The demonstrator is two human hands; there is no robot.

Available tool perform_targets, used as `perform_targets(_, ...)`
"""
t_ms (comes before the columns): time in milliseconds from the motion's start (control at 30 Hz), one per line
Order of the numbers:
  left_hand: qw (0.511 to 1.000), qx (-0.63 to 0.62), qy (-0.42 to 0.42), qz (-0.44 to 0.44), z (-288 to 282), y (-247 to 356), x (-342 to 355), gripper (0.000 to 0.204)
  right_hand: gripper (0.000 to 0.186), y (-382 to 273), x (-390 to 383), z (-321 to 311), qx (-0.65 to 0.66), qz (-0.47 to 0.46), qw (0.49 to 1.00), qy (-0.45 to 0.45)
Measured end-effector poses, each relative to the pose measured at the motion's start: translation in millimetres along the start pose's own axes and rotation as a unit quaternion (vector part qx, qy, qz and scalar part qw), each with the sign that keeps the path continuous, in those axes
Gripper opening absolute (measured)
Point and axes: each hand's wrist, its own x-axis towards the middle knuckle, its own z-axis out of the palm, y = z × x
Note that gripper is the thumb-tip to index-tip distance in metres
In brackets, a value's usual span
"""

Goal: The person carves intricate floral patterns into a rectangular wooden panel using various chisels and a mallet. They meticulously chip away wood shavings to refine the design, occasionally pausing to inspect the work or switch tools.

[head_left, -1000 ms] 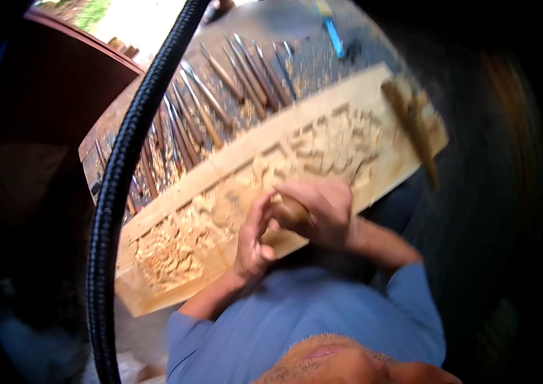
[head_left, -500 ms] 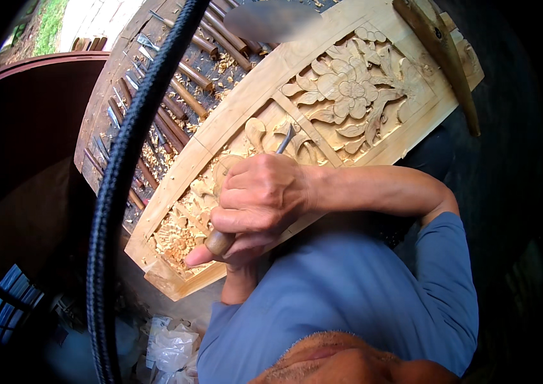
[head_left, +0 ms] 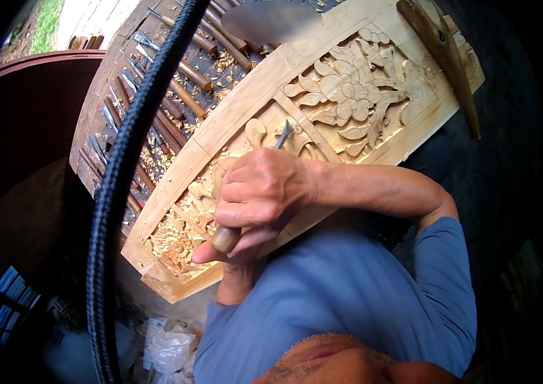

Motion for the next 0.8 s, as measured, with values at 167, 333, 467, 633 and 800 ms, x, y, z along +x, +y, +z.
perform_targets(167, 1.000, -0.013, 0.001, -0.013, -3, 1, 1, 0.107, 0.047, 2, -3, -3, 0.012, 0.007, 1.000, -0.013)
perform_targets(333, 0.998, -0.048, -0.005, -0.036, -1, 4, 3, 0.110, 0.045, 3, -3, -4, -0.004, 0.009, 1.000, -0.006)
perform_targets(467, 0.989, -0.133, -0.027, -0.055, 9, 9, 6, 0.120, 0.044, 8, -2, -3, -0.017, 0.005, 0.999, -0.037)
perform_targets(633, 0.955, -0.278, -0.005, -0.101, 11, 16, 8, 0.127, 0.040, 7, -4, -3, -0.034, 0.026, 0.998, -0.054)
perform_targets(800, 0.926, -0.355, 0.017, -0.123, 16, 21, 7, 0.125, 0.036, 5, -6, -3, -0.043, 0.039, 0.996, -0.063)
